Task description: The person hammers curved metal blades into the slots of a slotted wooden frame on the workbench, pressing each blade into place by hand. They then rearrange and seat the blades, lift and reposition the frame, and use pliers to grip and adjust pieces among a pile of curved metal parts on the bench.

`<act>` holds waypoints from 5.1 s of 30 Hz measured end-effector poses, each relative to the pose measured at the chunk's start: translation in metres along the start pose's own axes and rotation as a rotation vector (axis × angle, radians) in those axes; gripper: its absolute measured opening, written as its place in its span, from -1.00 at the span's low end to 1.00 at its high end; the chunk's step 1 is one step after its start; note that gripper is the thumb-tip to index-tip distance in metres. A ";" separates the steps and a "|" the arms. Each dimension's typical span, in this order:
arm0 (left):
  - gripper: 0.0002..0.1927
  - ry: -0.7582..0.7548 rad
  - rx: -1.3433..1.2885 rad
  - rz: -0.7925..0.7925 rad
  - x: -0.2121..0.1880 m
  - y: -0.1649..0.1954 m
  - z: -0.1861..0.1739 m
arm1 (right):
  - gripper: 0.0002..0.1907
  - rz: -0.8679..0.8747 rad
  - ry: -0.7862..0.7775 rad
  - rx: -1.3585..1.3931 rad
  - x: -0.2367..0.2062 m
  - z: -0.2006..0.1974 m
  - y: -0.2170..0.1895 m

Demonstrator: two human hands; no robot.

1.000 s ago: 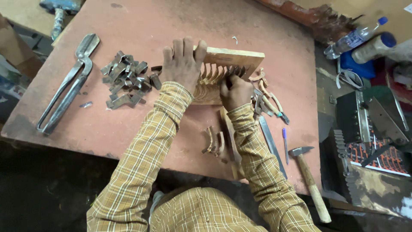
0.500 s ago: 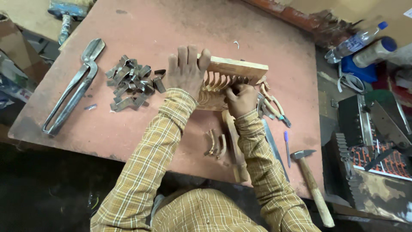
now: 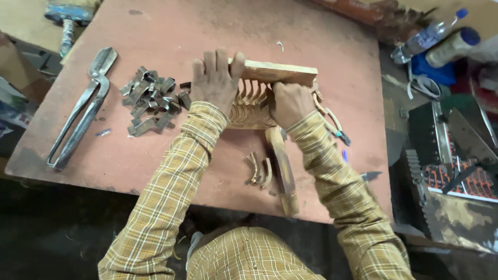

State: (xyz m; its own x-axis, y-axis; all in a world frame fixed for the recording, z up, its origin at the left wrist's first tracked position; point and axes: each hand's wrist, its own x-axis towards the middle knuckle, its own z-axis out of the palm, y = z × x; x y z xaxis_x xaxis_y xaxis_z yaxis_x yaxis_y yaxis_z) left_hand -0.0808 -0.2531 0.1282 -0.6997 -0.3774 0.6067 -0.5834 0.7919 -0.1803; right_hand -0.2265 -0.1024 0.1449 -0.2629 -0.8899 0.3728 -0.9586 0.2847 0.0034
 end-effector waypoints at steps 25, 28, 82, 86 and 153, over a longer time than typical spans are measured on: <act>-0.56 0.001 -0.107 0.019 0.013 -0.009 0.036 | -0.83 0.237 0.378 0.388 -0.072 0.011 0.023; -0.63 0.092 -0.028 0.039 0.009 -0.011 0.034 | -0.87 0.172 0.478 0.347 -0.039 0.013 0.013; -0.57 0.062 -0.091 0.036 0.011 -0.011 0.019 | -0.77 0.426 0.276 0.104 0.003 0.035 -0.003; -0.63 0.106 -0.090 0.041 0.012 -0.012 0.020 | -0.77 0.353 0.363 0.153 -0.012 0.040 -0.003; -0.58 0.185 -0.479 -0.007 -0.097 0.012 -0.076 | -0.57 0.485 -0.404 0.667 -0.153 0.076 -0.045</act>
State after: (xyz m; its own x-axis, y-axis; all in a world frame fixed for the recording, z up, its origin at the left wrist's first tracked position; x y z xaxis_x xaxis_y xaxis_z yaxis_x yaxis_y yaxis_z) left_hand 0.0119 -0.1706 0.1262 -0.5867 -0.3265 0.7411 -0.3032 0.9371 0.1729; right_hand -0.1517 -0.0059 0.0170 -0.5507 -0.8193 -0.1595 -0.5643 0.5063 -0.6521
